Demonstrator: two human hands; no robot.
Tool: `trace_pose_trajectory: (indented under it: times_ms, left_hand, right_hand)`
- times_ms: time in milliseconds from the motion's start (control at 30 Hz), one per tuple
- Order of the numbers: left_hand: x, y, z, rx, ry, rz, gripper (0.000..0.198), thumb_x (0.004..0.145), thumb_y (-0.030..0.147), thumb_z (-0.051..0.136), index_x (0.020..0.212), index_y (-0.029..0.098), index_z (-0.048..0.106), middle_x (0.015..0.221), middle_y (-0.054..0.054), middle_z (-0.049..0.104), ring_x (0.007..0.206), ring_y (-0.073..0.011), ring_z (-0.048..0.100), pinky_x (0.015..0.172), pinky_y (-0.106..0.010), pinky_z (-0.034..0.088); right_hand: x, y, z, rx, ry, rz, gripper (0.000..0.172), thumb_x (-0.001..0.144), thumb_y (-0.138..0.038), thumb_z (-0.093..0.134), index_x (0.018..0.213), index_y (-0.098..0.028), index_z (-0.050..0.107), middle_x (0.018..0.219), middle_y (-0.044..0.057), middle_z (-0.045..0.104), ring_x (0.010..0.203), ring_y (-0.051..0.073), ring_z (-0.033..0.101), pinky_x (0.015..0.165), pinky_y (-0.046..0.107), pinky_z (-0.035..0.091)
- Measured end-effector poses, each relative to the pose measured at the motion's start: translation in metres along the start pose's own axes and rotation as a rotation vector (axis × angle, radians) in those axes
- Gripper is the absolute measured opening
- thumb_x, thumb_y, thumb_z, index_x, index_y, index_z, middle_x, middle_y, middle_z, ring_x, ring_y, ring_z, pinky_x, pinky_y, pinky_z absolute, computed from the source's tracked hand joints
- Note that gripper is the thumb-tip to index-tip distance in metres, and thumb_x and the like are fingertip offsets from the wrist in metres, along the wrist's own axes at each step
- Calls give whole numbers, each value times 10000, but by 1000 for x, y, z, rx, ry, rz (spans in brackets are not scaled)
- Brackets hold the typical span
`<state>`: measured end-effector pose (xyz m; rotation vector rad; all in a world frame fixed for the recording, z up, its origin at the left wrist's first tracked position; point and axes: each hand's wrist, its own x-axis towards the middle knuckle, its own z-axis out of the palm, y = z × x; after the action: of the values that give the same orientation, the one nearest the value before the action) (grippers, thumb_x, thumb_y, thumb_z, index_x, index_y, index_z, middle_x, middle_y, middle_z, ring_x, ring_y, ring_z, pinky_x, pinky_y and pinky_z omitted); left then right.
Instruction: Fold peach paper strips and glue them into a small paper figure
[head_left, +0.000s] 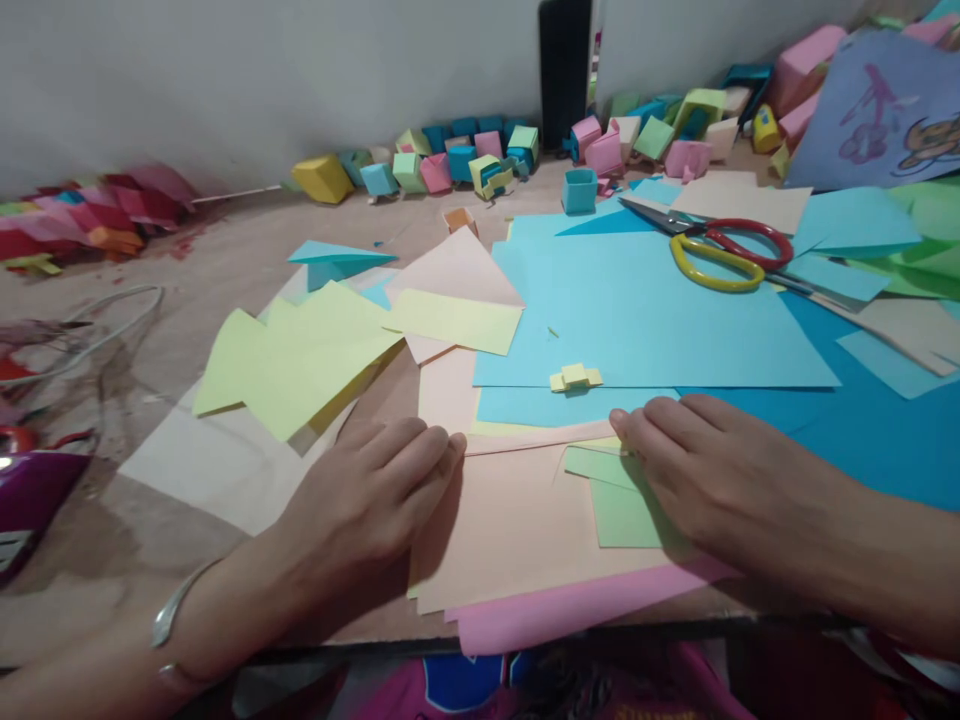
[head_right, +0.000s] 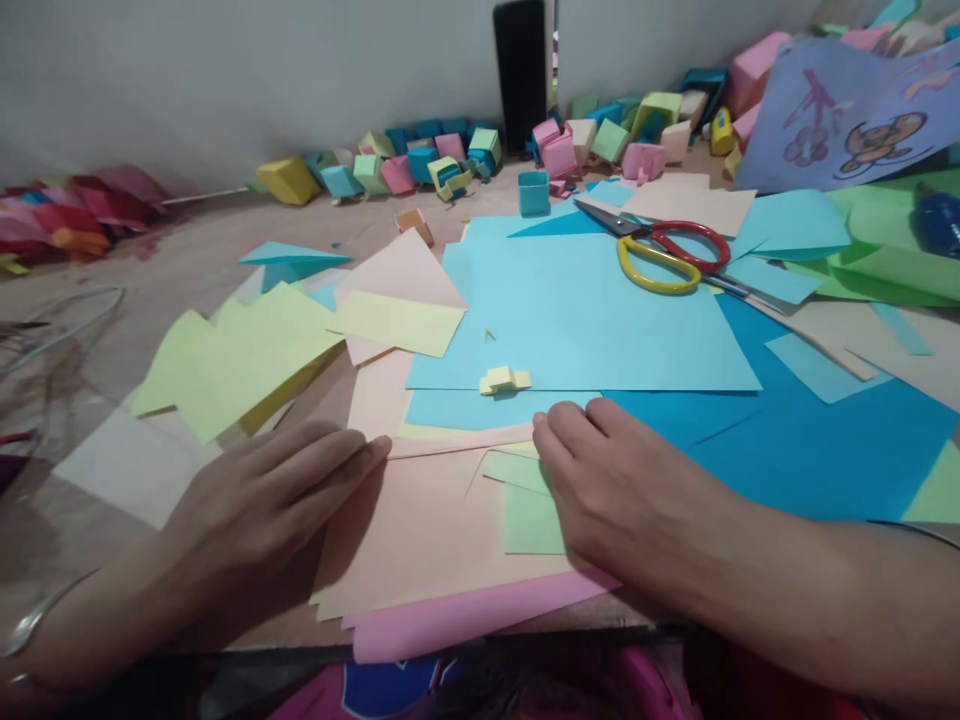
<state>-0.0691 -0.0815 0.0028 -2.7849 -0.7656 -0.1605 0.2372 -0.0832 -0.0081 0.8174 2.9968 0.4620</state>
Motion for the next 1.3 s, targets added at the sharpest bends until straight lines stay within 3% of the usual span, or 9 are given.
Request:
trace_pose_trajectory:
  times_ms: [233, 500, 667, 833, 1067, 1200, 1300]
  left_hand:
    - [6, -6, -1, -99, -63, -110, 189, 916, 69, 411, 929, 126, 590, 793, -75, 623, 703, -184, 546, 574, -320, 401]
    - [19, -12, 4, -54, -87, -91, 202, 908, 46, 400, 883, 152, 570, 613, 12, 543, 524, -128, 436, 487, -288, 260]
    - [19, -14, 10, -127, -106, -176, 162, 912, 143, 467, 772, 172, 544, 609, 13, 534, 540, -128, 442, 498, -291, 260]
    - [21, -12, 8, -186, -53, -229, 169, 939, 178, 451, 834, 152, 580, 815, -62, 621, 762, -172, 544, 630, -300, 385]
    - [24, -10, 11, -137, -12, -204, 217, 932, 328, 516, 789, 174, 570, 673, -18, 570, 643, -157, 498, 579, -288, 348]
    - [28, -6, 10, -43, -81, -123, 146, 945, 193, 448, 905, 180, 588, 634, -6, 551, 612, -148, 486, 561, -289, 316]
    - [30, -5, 8, 8, -149, -62, 173, 935, 137, 430, 886, 177, 590, 622, -8, 523, 599, -162, 457, 544, -315, 292]
  right_hand:
    - [0, 0, 1, -17, -5, -12, 103, 648, -105, 574, 712, -145, 644, 870, 133, 575, 741, 238, 396, 599, 363, 219]
    - [0, 1, 0, -12, 12, -24, 112, 656, -123, 587, 742, -140, 657, 821, 124, 563, 738, 238, 391, 597, 358, 224]
    - [1, 2, -2, 4, 39, -28, 64, 629, -115, 604, 673, -147, 638, 835, 129, 579, 742, 238, 403, 603, 360, 235]
    - [1, 2, -3, -13, 13, -45, 86, 614, -110, 606, 681, -143, 649, 865, 145, 595, 744, 248, 419, 605, 365, 242]
    - [1, 2, -5, -12, 6, -40, 138, 622, -115, 602, 735, -146, 676, 812, 128, 581, 726, 241, 410, 603, 363, 247]
    - [1, 2, -3, -11, 2, -47, 171, 623, -118, 595, 768, -140, 683, 826, 135, 582, 738, 247, 410, 608, 366, 255]
    - [1, 2, -3, -13, 1, -44, 151, 631, -118, 590, 750, -142, 680, 829, 137, 582, 738, 251, 417, 607, 369, 258]
